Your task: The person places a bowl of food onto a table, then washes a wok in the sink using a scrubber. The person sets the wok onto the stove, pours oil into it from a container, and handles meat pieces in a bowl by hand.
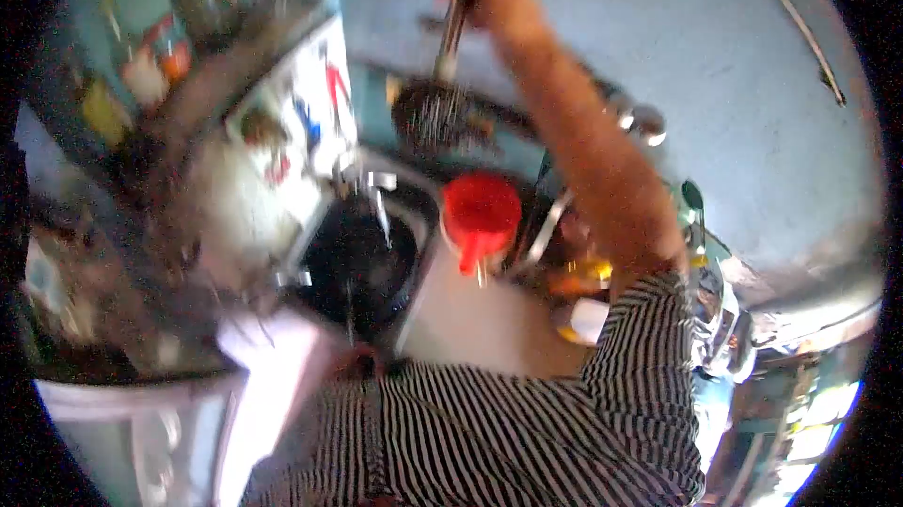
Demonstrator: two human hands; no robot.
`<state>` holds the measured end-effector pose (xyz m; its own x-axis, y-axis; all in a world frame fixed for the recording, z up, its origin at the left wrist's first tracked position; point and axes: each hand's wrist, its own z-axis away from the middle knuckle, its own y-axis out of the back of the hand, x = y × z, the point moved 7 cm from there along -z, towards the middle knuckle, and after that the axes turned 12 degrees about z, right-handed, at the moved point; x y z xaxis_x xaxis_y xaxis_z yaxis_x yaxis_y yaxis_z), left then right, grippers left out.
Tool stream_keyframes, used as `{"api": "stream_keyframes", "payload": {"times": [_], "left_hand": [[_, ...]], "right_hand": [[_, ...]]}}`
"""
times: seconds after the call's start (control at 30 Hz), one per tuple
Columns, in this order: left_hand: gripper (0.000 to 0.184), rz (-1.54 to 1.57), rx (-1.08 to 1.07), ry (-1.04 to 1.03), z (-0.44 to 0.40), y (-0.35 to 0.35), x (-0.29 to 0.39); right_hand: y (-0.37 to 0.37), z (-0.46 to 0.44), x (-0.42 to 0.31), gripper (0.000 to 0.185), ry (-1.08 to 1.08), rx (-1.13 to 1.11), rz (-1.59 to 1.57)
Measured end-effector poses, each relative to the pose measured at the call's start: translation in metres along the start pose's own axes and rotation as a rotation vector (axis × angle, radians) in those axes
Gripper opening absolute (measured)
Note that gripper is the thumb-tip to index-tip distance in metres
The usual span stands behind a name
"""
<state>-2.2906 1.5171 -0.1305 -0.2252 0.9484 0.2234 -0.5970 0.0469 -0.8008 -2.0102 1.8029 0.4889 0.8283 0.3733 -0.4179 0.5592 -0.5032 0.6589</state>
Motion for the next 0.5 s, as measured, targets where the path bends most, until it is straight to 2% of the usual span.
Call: {"api": "stream_keyframes", "payload": {"times": [0.03, 0.1, 0.13, 0.17, 0.2, 0.27, 0.33, 0.4, 0.43, 0.47, 0.5], "left_hand": [[0.023, 0.079, -0.001, -0.066, 0.001, -0.009, 0.003], [0.021, 0.236, 0.060, -0.098, 0.006, -0.017, -0.002], [0.020, 0.343, 0.094, -0.109, 0.005, -0.014, -0.009], [0.021, 0.256, 0.268, -0.079, 0.026, -0.035, -0.001], [0.022, 0.150, 0.433, -0.044, 0.049, -0.056, 0.009], [0.023, 0.199, 0.405, -0.035, 0.035, -0.034, -0.004], [0.025, 0.222, 0.360, -0.041, 0.034, -0.036, -0.009], [0.025, 0.106, 0.480, -0.122, 0.052, -0.055, 0.006], [0.025, 0.111, 0.488, -0.123, 0.050, -0.055, 0.003], [0.027, -0.028, 0.599, -0.246, 0.053, -0.049, 0.009], [0.029, -0.177, 0.709, -0.368, 0.060, -0.045, 0.017]], "right_hand": [[0.011, 0.002, 0.002, 0.018, 0.033, -0.010, -0.308], [0.017, 0.025, -0.042, 0.039, -0.117, -0.060, -0.534], [-0.009, 0.001, 0.005, 0.037, -0.080, -0.415, -1.180], [0.004, 0.051, -0.070, 0.031, -0.008, -0.146, -0.642], [-0.012, 0.066, -0.070, 0.017, 0.049, -0.439, -0.619], [-0.040, 0.124, -0.049, 0.019, -0.114, -0.457, -0.207], [-0.085, 0.182, -0.078, 0.021, -0.229, -0.876, -0.616], [-0.140, 0.236, -0.049, 0.033, -0.423, -1.092, -0.601], [-0.164, 0.264, -0.037, 0.033, -0.551, -1.170, -0.685], [-0.186, 0.289, -0.027, 0.032, -0.679, -1.243, -0.771], [-0.203, 0.303, -0.017, 0.032, -0.674, -1.243, -0.782]]}}
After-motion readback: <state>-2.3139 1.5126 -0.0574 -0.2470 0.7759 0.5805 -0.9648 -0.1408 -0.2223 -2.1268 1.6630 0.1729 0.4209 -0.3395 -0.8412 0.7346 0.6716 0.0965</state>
